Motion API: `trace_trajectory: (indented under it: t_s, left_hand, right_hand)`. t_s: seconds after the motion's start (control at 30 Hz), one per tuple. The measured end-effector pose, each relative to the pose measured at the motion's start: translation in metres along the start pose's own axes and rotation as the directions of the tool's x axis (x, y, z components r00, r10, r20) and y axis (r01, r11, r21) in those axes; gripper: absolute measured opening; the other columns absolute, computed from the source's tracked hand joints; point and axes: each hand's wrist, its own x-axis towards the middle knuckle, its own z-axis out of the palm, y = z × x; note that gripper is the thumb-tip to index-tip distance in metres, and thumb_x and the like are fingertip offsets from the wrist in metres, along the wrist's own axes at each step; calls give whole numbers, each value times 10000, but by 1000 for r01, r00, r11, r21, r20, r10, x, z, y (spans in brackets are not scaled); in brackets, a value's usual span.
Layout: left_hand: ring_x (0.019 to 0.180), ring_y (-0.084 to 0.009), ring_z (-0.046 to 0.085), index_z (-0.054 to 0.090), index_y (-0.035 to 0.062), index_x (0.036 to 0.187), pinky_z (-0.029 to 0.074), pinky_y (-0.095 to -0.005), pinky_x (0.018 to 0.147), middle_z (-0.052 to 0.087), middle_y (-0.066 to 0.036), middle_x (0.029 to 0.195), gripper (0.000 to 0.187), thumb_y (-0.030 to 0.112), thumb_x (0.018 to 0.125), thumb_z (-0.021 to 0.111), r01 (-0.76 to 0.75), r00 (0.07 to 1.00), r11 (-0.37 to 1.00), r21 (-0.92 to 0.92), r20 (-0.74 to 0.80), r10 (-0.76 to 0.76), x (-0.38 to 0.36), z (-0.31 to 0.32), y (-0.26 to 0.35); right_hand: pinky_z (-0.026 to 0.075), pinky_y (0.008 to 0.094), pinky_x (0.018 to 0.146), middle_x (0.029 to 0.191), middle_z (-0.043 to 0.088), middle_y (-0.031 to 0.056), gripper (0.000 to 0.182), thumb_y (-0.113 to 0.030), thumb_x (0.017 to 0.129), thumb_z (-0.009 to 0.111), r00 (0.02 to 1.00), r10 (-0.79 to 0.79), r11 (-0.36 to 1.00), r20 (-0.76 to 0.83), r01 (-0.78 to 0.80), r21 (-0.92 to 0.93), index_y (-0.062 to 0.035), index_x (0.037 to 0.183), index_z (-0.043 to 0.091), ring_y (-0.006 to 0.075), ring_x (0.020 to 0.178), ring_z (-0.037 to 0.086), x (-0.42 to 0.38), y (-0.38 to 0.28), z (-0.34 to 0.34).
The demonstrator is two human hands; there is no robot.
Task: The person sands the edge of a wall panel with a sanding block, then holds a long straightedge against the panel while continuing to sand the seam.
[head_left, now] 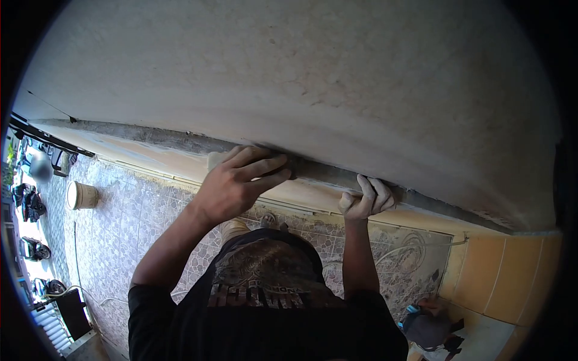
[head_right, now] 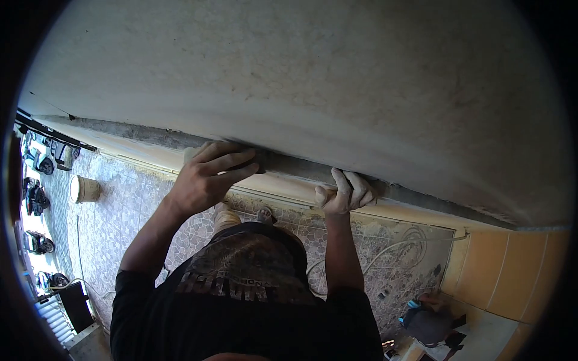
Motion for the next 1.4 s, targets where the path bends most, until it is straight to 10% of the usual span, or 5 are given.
trace_trajectory:
  t_s: [0.7,0.9,1.07,1.27,1.4]
  left_hand:
    - [1253,-300,669,767,160,1317,543,-422,1095,714,-55,1404,455,52,876,740,32,998,910,-414,-39,-53,18,12,43]
    - [1194,-95,639,588,-35,1452,526,-270,1012,726,-103,1298,356,118,1130,581,328,797,-148,-933,358,-486,19,9,71]
    - [1155,-102,644,606,-30,1428,518,-266,1002,722,-84,1270,326,105,1134,566,104,797,-134,-985,163,-582,16,31,80]
    - [1244,-175,615,652,-13,1382,475,-348,1066,699,-142,1333,306,122,1112,607,127,858,-62,-990,141,-493,-4,42,72]
    - [1297,-276,624,682,82,1388,473,-425,1103,676,-96,1442,369,156,1027,710,90,956,627,-774,-110,-273,-4,18,41]
  right_hand:
    - [400,445,960,1062,677,61,480,-494,1080,473,995,58,992,77,-66,106,-94,1040,735,272,1032,574,17,-12,-17]
    - [493,439,952,1103,668,139,342,-296,1080,590,849,391,438,357,-512,739,30,1172,639,258,1066,615,61,-104,-43]
    - [498,377,959,1202,610,172,317,4,1020,624,598,453,-163,661,-674,721,30,1300,479,182,1107,586,67,-120,-45]
    - [459,373,995,1263,515,158,348,-60,989,722,780,283,-117,559,-550,827,-56,1190,438,169,1070,549,73,-119,-67]
    - [527,359,966,1339,502,184,395,-77,959,781,633,268,-245,726,-684,687,-55,1164,444,204,1140,583,72,-105,-84]
